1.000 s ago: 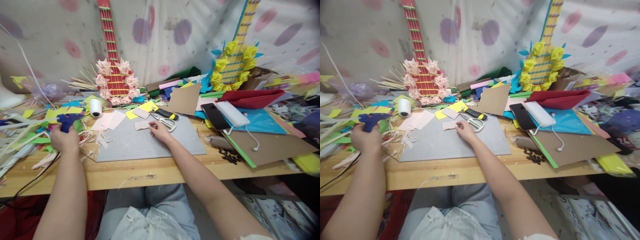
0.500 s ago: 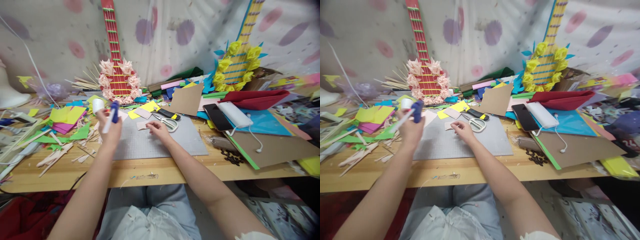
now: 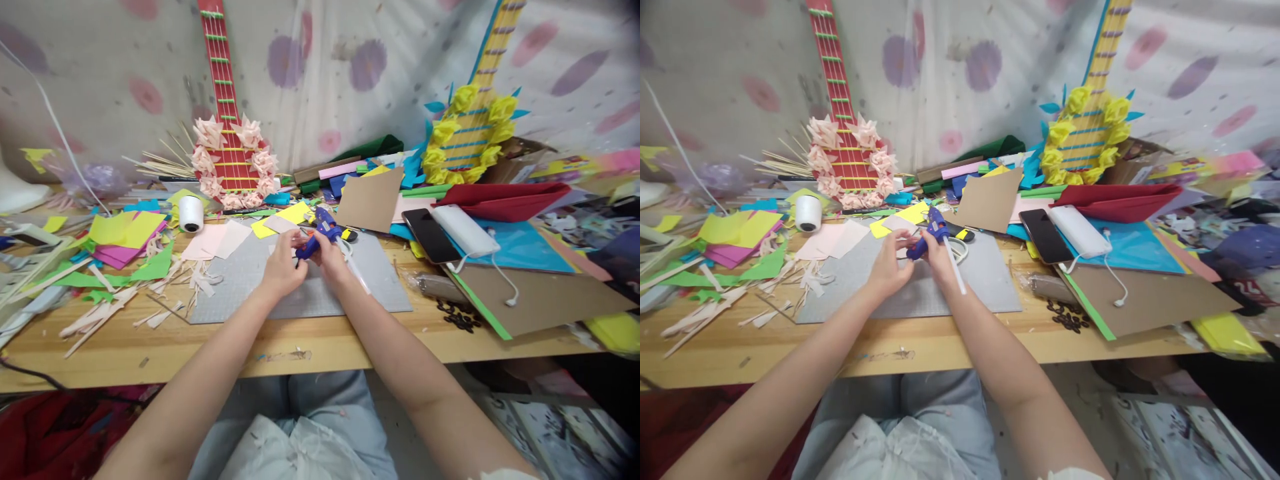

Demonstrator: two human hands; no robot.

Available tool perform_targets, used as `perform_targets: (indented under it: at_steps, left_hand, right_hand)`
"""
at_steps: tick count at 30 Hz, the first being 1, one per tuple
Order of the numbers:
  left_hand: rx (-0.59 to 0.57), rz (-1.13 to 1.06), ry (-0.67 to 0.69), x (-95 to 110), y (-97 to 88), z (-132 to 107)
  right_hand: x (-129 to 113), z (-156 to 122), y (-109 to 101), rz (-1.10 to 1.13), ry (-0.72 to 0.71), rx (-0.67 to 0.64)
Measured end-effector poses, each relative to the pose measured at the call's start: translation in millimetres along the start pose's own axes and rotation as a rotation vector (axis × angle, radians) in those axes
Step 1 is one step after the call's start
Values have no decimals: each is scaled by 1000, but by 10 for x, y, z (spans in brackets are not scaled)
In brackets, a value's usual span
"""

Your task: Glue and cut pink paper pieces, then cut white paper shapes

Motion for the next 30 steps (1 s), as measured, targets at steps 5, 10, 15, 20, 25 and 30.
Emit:
perform_targets:
  at_steps: [5,10,15,20,25,30]
  left_hand:
    - [-172,180,-179,-627,-199,-86]
    - [-426,231,-59,-752,-23,-127]
    - [-345,243,-101,-791,-31,-116]
    - [-292,292,-176,-831,-97,-120]
    - [-220,423,-319,-877,-310,-210]
    - [-188,499,-408,-860,-428,-319]
  right_hand:
    - [-146,-4,-161,42,63,14]
    - [-135,-18,-130,-86,137,-87]
    - [-75,9,-165,-292,121,-67]
    - [-80,38,-236,-405,105,-34]
    - [-93,16,-221,-538,100,-101]
    - [33,-13,-129,-794,95,-138]
Point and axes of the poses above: each hand's wrist, its own z-axis towards the middle knuckle, its own y-axis out of the palm, x = y × z, the point moved 10 cm from there along z, towards the middle knuckle, and after that the axes turned 12 degrees about y, right-handed, at the moved point
